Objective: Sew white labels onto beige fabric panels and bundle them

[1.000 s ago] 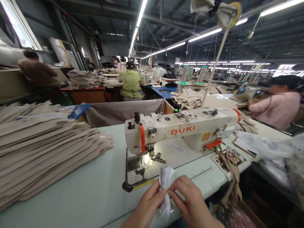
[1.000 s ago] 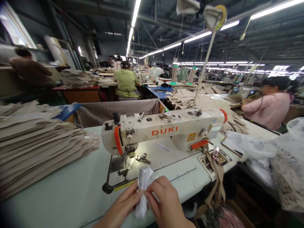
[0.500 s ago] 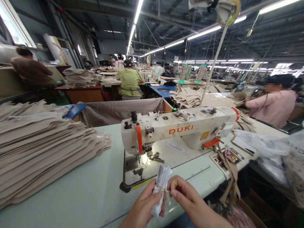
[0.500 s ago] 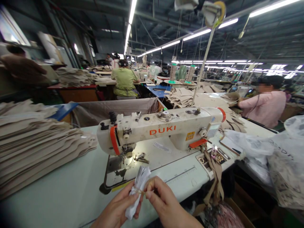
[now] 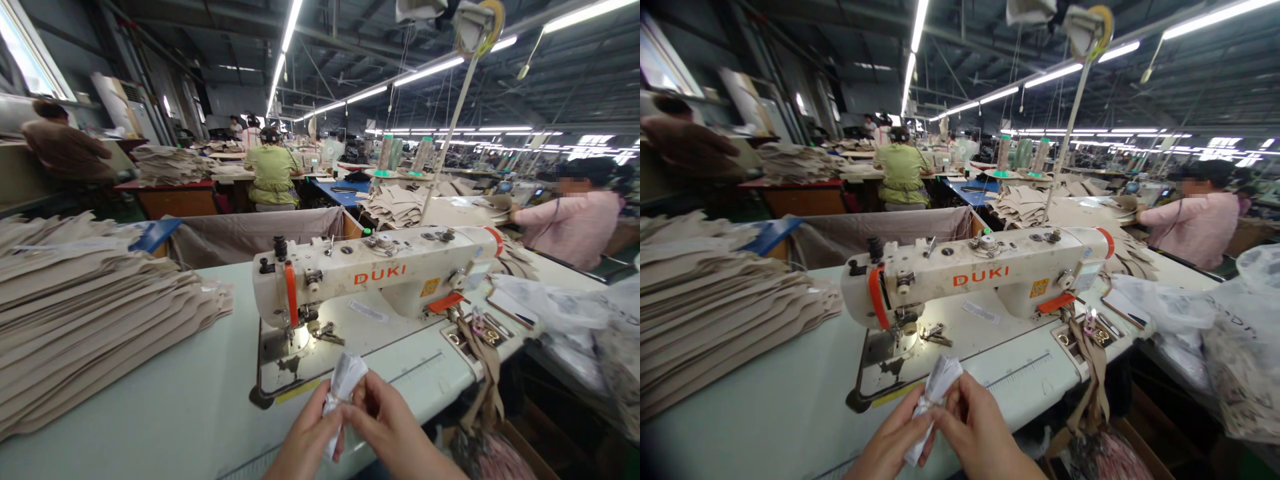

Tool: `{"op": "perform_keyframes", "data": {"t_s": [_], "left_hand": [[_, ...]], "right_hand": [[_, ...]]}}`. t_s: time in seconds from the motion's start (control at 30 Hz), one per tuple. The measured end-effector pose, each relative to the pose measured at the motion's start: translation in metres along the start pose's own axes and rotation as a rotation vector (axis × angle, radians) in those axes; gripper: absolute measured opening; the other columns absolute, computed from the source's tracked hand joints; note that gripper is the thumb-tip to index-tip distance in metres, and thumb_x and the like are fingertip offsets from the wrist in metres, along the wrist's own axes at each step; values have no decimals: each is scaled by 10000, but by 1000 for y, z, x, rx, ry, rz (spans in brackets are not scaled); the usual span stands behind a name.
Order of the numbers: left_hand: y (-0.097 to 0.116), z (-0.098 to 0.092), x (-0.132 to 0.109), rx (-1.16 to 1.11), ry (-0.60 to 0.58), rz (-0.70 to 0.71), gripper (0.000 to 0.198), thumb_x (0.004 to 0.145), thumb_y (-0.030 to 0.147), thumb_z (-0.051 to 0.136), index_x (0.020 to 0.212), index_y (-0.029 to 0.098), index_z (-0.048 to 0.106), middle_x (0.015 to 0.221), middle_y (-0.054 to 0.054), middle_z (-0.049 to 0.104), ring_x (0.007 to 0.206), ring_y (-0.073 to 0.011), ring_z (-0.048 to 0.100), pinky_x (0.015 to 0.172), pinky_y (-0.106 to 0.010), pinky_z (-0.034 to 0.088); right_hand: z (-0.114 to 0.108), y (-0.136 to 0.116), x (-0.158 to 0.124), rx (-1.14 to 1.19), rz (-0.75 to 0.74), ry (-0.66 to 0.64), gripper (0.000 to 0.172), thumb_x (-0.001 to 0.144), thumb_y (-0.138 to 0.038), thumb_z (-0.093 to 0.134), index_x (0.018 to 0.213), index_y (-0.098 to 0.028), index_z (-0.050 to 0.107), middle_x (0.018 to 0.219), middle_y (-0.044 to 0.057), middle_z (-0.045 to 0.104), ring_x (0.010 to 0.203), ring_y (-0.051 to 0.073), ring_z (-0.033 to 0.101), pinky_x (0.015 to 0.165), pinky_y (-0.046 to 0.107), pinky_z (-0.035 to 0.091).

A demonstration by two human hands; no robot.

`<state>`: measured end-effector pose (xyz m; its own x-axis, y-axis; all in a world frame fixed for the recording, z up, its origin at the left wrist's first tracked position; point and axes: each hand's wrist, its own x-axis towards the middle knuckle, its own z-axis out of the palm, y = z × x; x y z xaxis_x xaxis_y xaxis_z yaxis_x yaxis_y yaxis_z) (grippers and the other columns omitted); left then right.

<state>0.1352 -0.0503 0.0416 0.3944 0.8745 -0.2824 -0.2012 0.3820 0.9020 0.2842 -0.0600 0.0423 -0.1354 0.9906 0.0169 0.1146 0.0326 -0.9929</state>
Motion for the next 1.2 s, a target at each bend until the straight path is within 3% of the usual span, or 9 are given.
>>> {"op": "perform_keyframes", "data": {"t_s": [0.13, 0.37, 0.53, 0.67, 0.73, 0.83, 0.93, 1.03, 1.2], "left_hand": [[-4, -1, 3, 71, 4, 22, 533, 762, 501, 667, 1173, 173, 581, 620, 10, 533, 527, -122, 433, 533, -234, 359], [-11, -3, 8, 42, 28, 13, 617, 735, 532, 680, 1209, 162, 545, 605, 17, 524, 561, -137, 442, 547, -238, 363], [-12, -5, 12, 5, 148, -48, 642, 713, 554, 686, 1203, 169, 532, 568, 38, 499, 565, -137, 440, 542, -229, 331], [-1, -4, 18, 45, 160, -21, 555, 693, 526, 703, 1095, 167, 573, 576, 40, 516, 567, -134, 442, 560, -230, 346], [4, -2, 22, 58, 155, 10, 454, 695, 490, 713, 996, 167, 604, 581, 39, 521, 572, -127, 441, 565, -222, 354], [8, 4, 27, -61, 137, -34, 343, 668, 411, 748, 854, 151, 625, 611, 29, 538, 568, -107, 445, 545, -206, 368], [10, 10, 29, -296, 148, -179, 299, 583, 260, 804, 786, 129, 626, 661, 11, 570, 562, -91, 485, 530, -197, 406], [12, 14, 27, -451, 201, -277, 206, 588, 115, 763, 730, 118, 614, 631, 14, 558, 532, -76, 502, 512, -184, 422], [15, 14, 23, -432, 178, -272, 210, 550, 100, 780, 663, 111, 603, 558, 35, 511, 501, -60, 463, 466, -159, 380]], "right_hand": [[3, -2, 0, -277, -70, 98, 162, 815, -220, 551, 667, -190, 492, 670, -10, 518, 632, 127, 469, 599, 249, 344], [3, -6, 6, -221, -75, 84, 162, 825, -188, 549, 663, -181, 563, 738, 19, 599, 709, 151, 552, 685, 261, 399], [-7, -10, 10, -104, -31, -82, 195, 855, -292, 562, 690, -188, 561, 678, 1, 600, 732, 161, 559, 729, 281, 405], [-16, -21, 12, 96, -63, -179, 277, 821, -413, 607, 679, -187, 532, 734, 2, 567, 800, 161, 533, 787, 289, 390], [-17, -23, 13, 267, -9, -143, 338, 744, -436, 678, 636, -186, 478, 752, 1, 553, 763, 148, 520, 749, 272, 388], [-12, -16, 16, 410, 95, -71, 398, 686, -464, 715, 618, -191, 434, 608, -28, 522, 571, 102, 450, 580, 229, 339], [-6, 0, 19, 347, 117, -39, 436, 692, -554, 691, 649, -189, 455, 496, -62, 464, 445, 67, 330, 471, 215, 241], [-3, 9, 21, 319, 91, -59, 480, 697, -623, 657, 675, -178, 478, 518, -58, 484, 433, 55, 318, 449, 211, 217], [-4, 0, 19, 321, 91, -57, 454, 706, -584, 677, 660, -172, 492, 492, -67, 425, 449, 64, 336, 465, 211, 245]]}}
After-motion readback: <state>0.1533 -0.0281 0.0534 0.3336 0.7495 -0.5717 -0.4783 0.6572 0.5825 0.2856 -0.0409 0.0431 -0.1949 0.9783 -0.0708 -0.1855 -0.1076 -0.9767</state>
